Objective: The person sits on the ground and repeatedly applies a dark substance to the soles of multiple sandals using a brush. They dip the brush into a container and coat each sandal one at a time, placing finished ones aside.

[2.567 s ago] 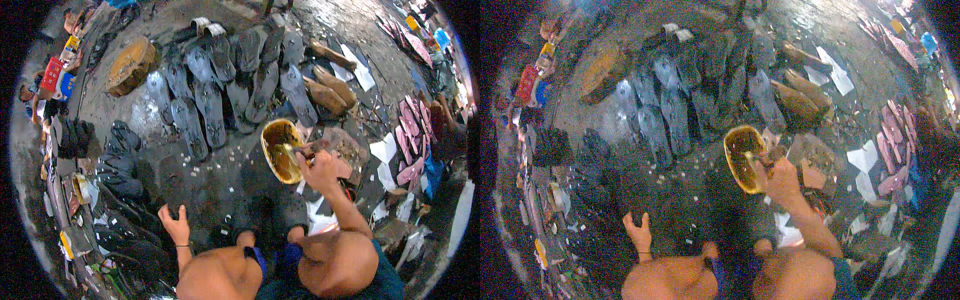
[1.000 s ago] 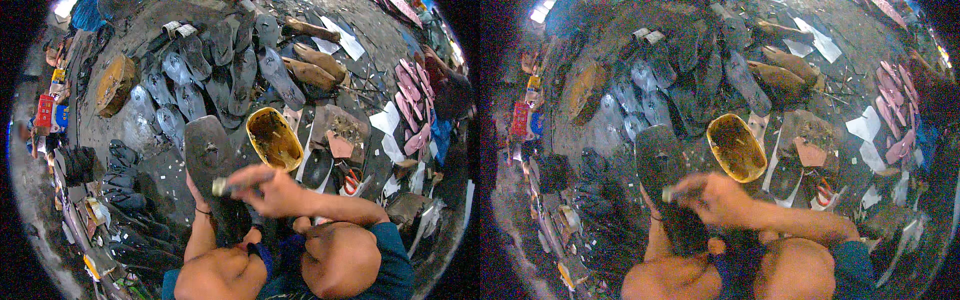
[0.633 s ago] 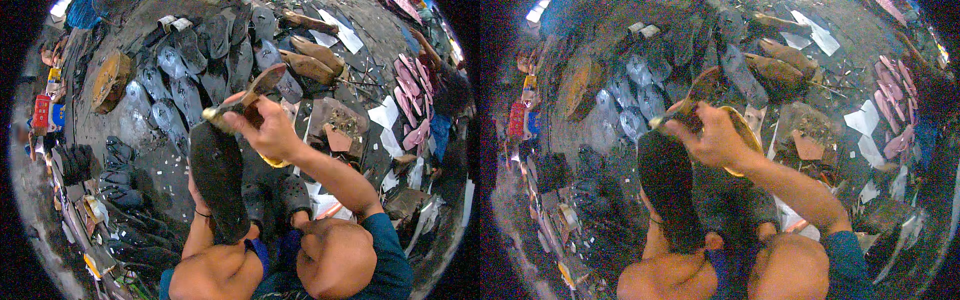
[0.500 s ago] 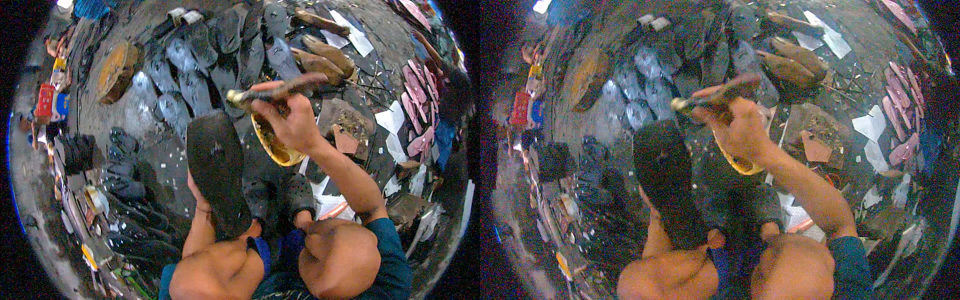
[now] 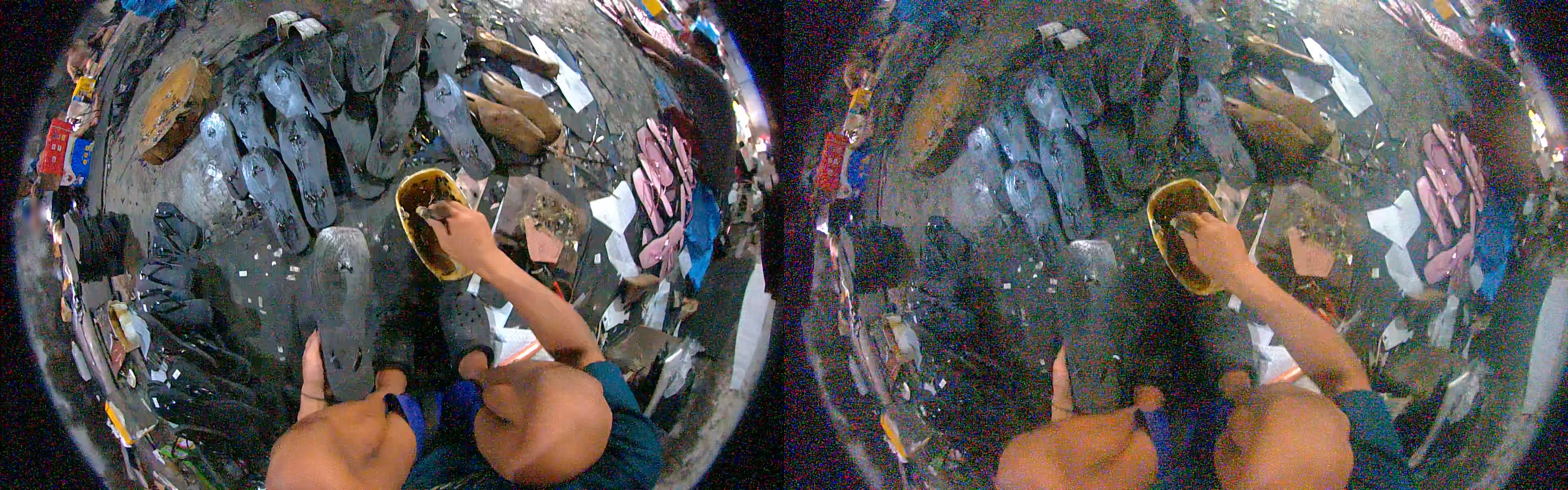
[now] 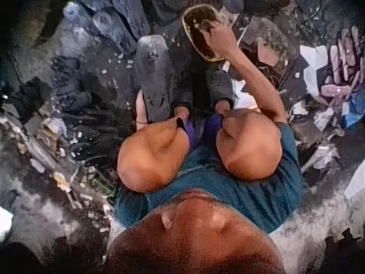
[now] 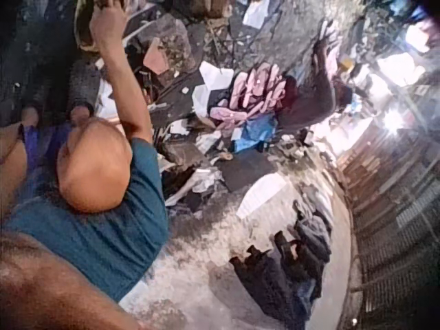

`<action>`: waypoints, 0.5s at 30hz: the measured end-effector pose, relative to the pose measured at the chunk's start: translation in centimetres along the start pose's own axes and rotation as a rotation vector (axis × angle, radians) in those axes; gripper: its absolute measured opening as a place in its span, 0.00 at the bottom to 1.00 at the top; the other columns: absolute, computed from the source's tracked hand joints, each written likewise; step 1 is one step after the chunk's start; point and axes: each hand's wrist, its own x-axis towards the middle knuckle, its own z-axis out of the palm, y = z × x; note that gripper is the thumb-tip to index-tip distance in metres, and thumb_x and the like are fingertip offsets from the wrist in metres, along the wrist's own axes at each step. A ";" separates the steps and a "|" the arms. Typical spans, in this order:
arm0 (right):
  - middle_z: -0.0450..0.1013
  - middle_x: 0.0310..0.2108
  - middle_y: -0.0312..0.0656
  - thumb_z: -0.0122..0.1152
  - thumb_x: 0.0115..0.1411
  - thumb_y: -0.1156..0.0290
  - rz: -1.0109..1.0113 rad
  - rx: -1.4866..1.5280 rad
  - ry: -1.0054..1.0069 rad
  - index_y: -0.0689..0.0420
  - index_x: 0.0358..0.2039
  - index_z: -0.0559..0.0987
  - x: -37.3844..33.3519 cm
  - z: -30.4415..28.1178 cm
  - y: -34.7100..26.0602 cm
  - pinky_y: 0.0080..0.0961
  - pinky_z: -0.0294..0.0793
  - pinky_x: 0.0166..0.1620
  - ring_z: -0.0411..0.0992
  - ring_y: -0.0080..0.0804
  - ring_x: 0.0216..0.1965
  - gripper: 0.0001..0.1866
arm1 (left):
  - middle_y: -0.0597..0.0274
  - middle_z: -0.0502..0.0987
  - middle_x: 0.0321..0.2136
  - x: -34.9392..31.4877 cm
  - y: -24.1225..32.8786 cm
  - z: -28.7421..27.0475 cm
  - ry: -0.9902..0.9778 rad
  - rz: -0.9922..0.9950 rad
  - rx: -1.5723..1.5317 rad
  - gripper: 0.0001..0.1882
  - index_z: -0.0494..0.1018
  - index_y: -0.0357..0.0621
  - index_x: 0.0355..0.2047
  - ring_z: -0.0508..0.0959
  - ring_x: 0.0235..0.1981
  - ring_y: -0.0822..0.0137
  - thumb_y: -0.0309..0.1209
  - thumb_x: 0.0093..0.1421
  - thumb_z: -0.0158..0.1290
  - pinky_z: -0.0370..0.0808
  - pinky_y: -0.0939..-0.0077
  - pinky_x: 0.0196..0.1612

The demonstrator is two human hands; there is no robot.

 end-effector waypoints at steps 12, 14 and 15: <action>0.80 0.41 0.37 0.66 0.62 0.65 0.382 1.078 -0.445 0.60 0.48 0.79 -5.1 -12.9 -4.0 0.28 0.76 0.48 0.77 0.26 0.42 0.17 | 0.53 0.80 0.44 4.8 4.1 3.7 -0.032 -0.068 -0.007 0.26 0.72 0.39 0.55 0.81 0.42 0.54 0.45 0.70 0.35 0.79 0.57 0.46; 0.80 0.41 0.40 0.67 0.60 0.67 0.259 1.153 -0.334 0.61 0.45 0.81 -2.6 -11.2 -7.9 0.29 0.75 0.50 0.77 0.29 0.44 0.15 | 0.53 0.80 0.44 7.6 5.1 6.0 -0.242 -0.091 -0.060 0.27 0.72 0.39 0.54 0.82 0.40 0.55 0.46 0.70 0.35 0.80 0.58 0.45; 0.80 0.41 0.41 0.68 0.60 0.68 0.158 1.107 -0.348 0.60 0.45 0.81 -1.6 -10.3 -9.3 0.29 0.75 0.50 0.77 0.30 0.44 0.15 | 0.53 0.80 0.44 8.4 5.4 6.8 -0.433 -0.089 -0.104 0.27 0.72 0.40 0.53 0.81 0.40 0.56 0.46 0.69 0.35 0.80 0.58 0.45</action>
